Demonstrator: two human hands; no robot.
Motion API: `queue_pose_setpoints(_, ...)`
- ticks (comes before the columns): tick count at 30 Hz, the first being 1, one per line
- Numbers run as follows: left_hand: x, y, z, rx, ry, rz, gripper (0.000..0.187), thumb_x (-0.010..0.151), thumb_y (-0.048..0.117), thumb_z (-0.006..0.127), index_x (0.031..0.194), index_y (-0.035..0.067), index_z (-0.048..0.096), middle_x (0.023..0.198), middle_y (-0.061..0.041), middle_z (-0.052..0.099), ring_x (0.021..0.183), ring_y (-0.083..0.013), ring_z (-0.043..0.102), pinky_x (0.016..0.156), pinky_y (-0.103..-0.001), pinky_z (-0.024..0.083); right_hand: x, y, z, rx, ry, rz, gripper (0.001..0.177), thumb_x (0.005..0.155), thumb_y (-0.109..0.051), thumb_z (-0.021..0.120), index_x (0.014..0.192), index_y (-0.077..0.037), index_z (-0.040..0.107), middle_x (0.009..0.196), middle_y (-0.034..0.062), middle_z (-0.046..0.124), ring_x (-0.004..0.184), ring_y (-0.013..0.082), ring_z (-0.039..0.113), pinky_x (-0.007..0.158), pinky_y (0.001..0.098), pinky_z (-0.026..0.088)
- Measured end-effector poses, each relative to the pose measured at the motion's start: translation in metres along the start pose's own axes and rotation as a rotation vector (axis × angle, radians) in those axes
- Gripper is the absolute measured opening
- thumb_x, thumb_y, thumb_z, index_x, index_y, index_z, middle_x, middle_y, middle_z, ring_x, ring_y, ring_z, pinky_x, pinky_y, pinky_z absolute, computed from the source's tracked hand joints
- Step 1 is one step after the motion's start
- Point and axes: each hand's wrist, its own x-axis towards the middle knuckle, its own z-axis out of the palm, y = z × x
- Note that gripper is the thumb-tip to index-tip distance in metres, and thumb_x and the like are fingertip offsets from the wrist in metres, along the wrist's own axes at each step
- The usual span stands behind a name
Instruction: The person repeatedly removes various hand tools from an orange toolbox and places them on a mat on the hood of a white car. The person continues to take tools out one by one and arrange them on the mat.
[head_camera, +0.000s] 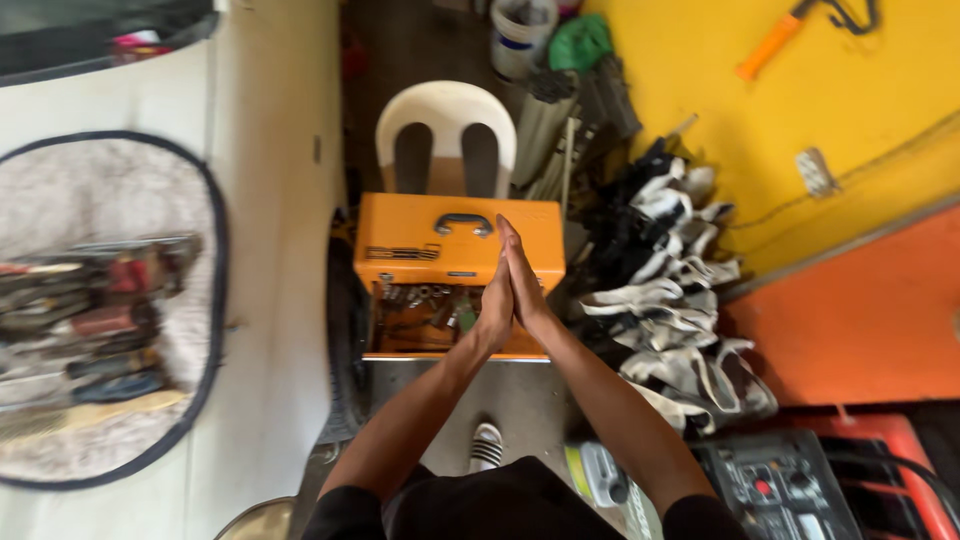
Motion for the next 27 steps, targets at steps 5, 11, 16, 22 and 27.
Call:
queue_pose_setpoints(5,0.015,-0.032,0.018,0.079,-0.125,0.019,0.067,0.109,0.046,0.038,0.158,0.001,0.036,0.16,-0.009,0.042,0.146,-0.0177,0.039,0.12,-0.031,0.03,0.01,0.037,-0.067,-0.33,0.159,-0.123,0.073,0.106,-0.06,0.03,0.156,-0.008,0.04,0.163,0.0138,0.038,0.152,0.0281,0.031,0.124,0.0412,0.023)
queue_pose_setpoints(11,0.044,-0.052,-0.034,0.376,-0.274,0.014,0.054,0.105,0.037,0.046,0.14,-0.003,0.057,0.126,-0.015,0.07,0.113,-0.0256,0.068,0.1,-0.04,0.051,0.011,0.132,-0.139,-0.18,0.268,0.028,0.053,0.109,-0.047,0.042,0.128,-0.003,0.064,0.118,0.0128,0.072,0.109,0.0281,0.069,0.097,0.0386,0.053)
queue_pose_setpoints(16,0.079,-0.102,-0.13,0.702,-0.082,0.081,0.042,0.101,0.031,0.057,0.13,0.002,0.065,0.111,-0.011,0.075,0.097,-0.0279,0.071,0.083,-0.042,0.059,-0.032,0.219,-0.179,-0.68,0.283,0.296,0.037,0.099,-0.036,0.06,0.113,-0.004,0.072,0.091,0.0142,0.076,0.086,0.0245,0.074,0.08,0.0364,0.057)
queue_pose_setpoints(22,0.11,-0.174,-0.235,1.163,0.045,-0.045,0.036,0.095,0.036,0.059,0.118,0.013,0.075,0.093,-0.017,0.077,0.088,-0.0327,0.075,0.08,-0.042,0.058,-0.054,0.326,-0.179,-0.804,0.211,0.371,0.03,0.089,-0.025,0.074,0.107,0.0,0.072,0.099,0.0168,0.077,0.091,0.0271,0.075,0.081,0.0358,0.058)
queue_pose_setpoints(27,0.127,-0.219,-0.276,1.225,0.028,0.022,0.033,0.093,0.035,0.06,0.114,0.013,0.074,0.096,-0.018,0.077,0.094,-0.0388,0.073,0.082,-0.047,0.058,-0.04,0.393,-0.168,-0.698,0.242,0.501,0.034,0.087,-0.025,0.076,0.109,0.0,0.07,0.102,0.0171,0.076,0.095,0.029,0.075,0.082,0.0376,0.058)
